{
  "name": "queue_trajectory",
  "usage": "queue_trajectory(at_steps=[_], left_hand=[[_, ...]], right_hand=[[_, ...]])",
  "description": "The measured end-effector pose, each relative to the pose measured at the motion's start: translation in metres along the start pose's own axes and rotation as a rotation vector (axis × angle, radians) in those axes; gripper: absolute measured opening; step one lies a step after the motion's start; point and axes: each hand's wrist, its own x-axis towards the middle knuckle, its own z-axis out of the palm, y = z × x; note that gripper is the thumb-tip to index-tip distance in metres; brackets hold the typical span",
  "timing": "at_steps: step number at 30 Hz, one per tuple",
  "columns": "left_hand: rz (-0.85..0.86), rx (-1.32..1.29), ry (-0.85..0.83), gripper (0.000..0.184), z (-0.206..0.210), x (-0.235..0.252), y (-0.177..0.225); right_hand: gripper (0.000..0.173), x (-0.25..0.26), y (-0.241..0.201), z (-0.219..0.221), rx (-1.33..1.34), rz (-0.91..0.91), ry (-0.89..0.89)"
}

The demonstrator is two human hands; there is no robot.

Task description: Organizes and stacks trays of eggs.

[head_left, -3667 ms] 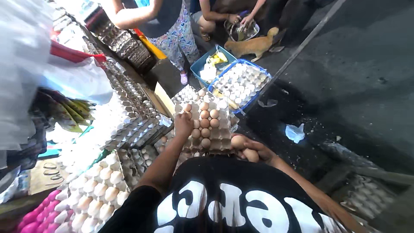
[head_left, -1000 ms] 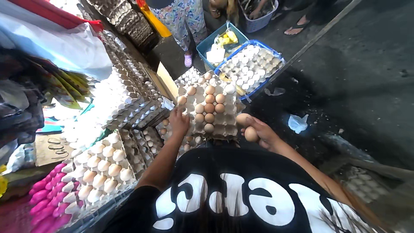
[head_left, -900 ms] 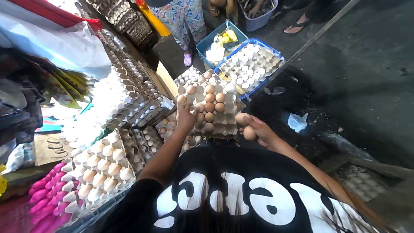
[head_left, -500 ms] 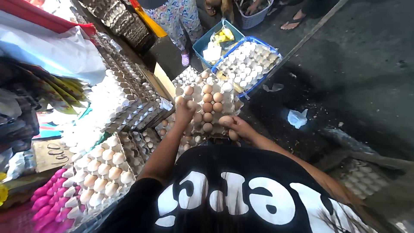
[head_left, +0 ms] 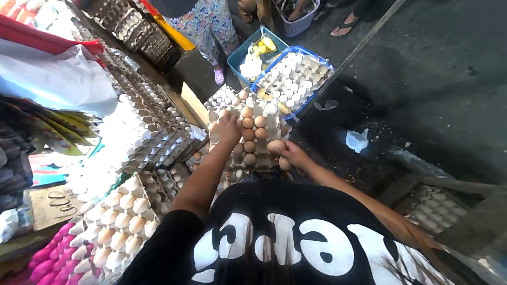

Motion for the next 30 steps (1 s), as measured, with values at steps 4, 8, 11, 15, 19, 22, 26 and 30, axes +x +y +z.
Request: queue_trajectory(at_steps=[4, 8, 11, 15, 19, 22, 26, 30], left_hand=[[0.086, 0.077, -0.095, 0.039, 0.003, 0.01, 0.019], [0.021, 0.212, -0.177, 0.043, 0.009, 0.028, 0.037], [-0.015, 0.155, -0.174, 0.046, 0.007, 0.032, 0.037], [-0.033, -0.256, -0.114, 0.06, -0.014, 0.016, 0.03], [0.183, -0.434, -0.106, 0.057, -0.006, -0.009, 0.046], [0.387, -0.171, -0.135, 0.051, 0.02, -0.017, 0.066], [0.571, 0.172, -0.163, 0.031, 0.057, -0.01, 0.078], [0.452, 0.163, -0.171, 0.039, 0.044, -0.002, 0.075]], right_hand=[[0.048, -0.003, 0.002, -0.004, 0.145, 0.097, 0.053], [0.044, -0.007, -0.001, -0.009, 0.239, 0.116, 0.056], [0.045, -0.003, 0.0, -0.012, 0.258, 0.11, 0.07], [0.046, 0.0, 0.005, -0.02, 0.367, 0.121, 0.102], [0.038, -0.004, 0.008, -0.034, 0.575, 0.157, 0.197], [0.036, -0.006, 0.007, -0.038, 0.57, 0.174, 0.236], [0.041, -0.011, 0.007, -0.037, 0.404, 0.16, 0.204], [0.046, -0.016, 0.009, -0.032, 0.302, 0.127, 0.167]])
